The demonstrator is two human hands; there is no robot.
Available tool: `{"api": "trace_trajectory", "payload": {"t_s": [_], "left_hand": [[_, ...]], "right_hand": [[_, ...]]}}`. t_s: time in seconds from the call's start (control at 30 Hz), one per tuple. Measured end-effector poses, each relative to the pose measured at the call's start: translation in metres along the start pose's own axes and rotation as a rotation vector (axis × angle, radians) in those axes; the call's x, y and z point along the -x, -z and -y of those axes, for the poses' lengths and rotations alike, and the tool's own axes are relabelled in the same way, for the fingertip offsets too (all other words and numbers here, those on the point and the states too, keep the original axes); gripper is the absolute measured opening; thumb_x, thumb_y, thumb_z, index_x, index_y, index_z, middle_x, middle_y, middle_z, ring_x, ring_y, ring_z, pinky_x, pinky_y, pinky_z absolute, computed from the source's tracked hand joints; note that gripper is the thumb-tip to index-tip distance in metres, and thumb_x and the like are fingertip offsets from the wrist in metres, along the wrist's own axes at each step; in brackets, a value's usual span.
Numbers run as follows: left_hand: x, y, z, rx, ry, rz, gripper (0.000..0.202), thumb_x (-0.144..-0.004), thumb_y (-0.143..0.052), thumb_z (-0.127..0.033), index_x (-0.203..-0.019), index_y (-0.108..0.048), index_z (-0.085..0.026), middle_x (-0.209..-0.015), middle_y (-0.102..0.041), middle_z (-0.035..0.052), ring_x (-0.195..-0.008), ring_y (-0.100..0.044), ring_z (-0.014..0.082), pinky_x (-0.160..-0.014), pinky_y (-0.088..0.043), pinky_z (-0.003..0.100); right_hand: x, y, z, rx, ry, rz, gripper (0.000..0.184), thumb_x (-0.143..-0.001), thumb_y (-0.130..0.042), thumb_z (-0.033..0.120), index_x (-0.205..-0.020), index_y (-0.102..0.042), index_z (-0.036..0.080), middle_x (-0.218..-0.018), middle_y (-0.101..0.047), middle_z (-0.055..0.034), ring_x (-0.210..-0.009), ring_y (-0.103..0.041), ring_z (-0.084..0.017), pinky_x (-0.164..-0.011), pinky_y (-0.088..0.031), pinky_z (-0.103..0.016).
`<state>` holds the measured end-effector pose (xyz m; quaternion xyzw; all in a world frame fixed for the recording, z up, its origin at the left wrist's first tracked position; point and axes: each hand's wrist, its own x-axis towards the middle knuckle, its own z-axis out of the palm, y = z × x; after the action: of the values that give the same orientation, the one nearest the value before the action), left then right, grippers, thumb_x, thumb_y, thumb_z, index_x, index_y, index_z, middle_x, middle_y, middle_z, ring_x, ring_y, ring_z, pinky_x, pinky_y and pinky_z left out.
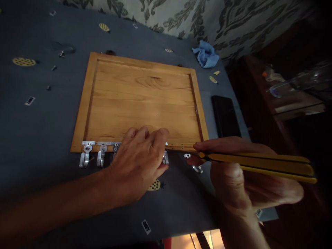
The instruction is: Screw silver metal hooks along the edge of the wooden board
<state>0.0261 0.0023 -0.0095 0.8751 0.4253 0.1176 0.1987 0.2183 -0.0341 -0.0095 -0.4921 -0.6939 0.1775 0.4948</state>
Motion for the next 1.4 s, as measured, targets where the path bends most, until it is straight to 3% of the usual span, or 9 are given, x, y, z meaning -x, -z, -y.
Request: {"api": "trace_trajectory", "payload": {"t_s": [0.2, 0.37, 0.63, 0.73, 1.0, 1.27, 1.4], "left_hand": [[0.0, 0.001, 0.0, -0.002, -0.003, -0.007, 0.042, -0.08, -0.074, -0.028, -0.11, -0.047, -0.017, -0.103, -0.065, 0.0074, -0.094, -0.058, 0.0274, -0.083, -0.044, 0.043], [-0.001, 0.0, 0.0, 0.002, 0.006, 0.009, 0.043, -0.081, -0.073, -0.029, -0.112, -0.046, -0.018, -0.108, -0.065, 0.0068, -0.098, -0.058, 0.027, -0.086, -0.044, 0.043], [-0.001, 0.001, -0.001, 0.013, 0.01, 0.017, 0.04, -0.081, -0.073, -0.029, -0.11, -0.047, -0.019, -0.108, -0.065, 0.0071, -0.099, -0.058, 0.0275, -0.086, -0.045, 0.044], [-0.001, 0.0, 0.0, 0.016, 0.004, 0.008, 0.039, -0.081, -0.073, -0.027, -0.109, -0.048, -0.018, -0.108, -0.065, 0.0073, -0.098, -0.058, 0.0278, -0.085, -0.045, 0.044], [0.001, -0.001, 0.001, 0.036, -0.013, -0.015, 0.039, -0.08, -0.073, -0.024, -0.109, -0.048, -0.017, -0.107, -0.065, 0.0076, -0.097, -0.058, 0.0281, -0.084, -0.044, 0.044], [0.001, -0.001, 0.0, 0.024, -0.003, -0.025, 0.04, -0.079, -0.075, -0.026, -0.108, -0.049, -0.017, -0.104, -0.065, 0.0059, -0.095, -0.057, 0.0272, -0.083, -0.043, 0.042], [0.001, -0.002, 0.001, -0.01, -0.015, -0.064, 0.043, -0.078, -0.076, -0.026, -0.11, -0.048, -0.017, -0.099, -0.064, 0.0051, -0.091, -0.057, 0.0261, -0.081, -0.044, 0.041]], "right_hand": [[-0.002, -0.006, 0.004, -0.024, 0.032, -0.043, 0.01, -0.088, -0.063, 0.022, -0.095, -0.071, 0.024, -0.09, -0.074, -0.005, -0.059, -0.068, -0.017, -0.045, -0.057, -0.032], [-0.002, -0.005, 0.0, -0.016, 0.075, -0.017, 0.013, -0.086, -0.066, 0.021, -0.096, -0.071, 0.028, -0.091, -0.075, -0.0013, -0.061, -0.07, -0.016, -0.046, -0.058, -0.03], [-0.003, 0.0, 0.002, -0.041, 0.015, 0.07, 0.022, -0.084, -0.069, 0.018, -0.105, -0.072, 0.024, -0.093, -0.074, -0.0018, -0.064, -0.07, -0.015, -0.05, -0.058, -0.029], [-0.005, 0.0, 0.003, 0.019, 0.102, 0.079, 0.024, -0.084, -0.07, 0.021, -0.108, -0.07, 0.024, -0.091, -0.074, -0.0012, -0.069, -0.07, -0.016, -0.057, -0.059, -0.031], [-0.003, -0.002, 0.008, 0.074, 0.051, 0.147, 0.019, -0.088, -0.066, 0.028, -0.107, -0.067, 0.024, -0.093, -0.075, 0.0014, -0.075, -0.07, -0.015, -0.066, -0.06, -0.029], [-0.005, -0.008, 0.008, 0.101, 0.146, 0.109, 0.017, -0.087, -0.066, 0.021, -0.104, -0.068, 0.021, -0.09, -0.074, -0.0014, -0.075, -0.069, -0.016, -0.063, -0.059, -0.03], [-0.001, -0.006, 0.012, 0.052, 0.1, -0.109, 0.014, -0.09, -0.06, 0.018, -0.099, -0.07, 0.02, -0.089, -0.071, -0.0044, -0.066, -0.067, -0.014, -0.05, -0.054, -0.027]]}}
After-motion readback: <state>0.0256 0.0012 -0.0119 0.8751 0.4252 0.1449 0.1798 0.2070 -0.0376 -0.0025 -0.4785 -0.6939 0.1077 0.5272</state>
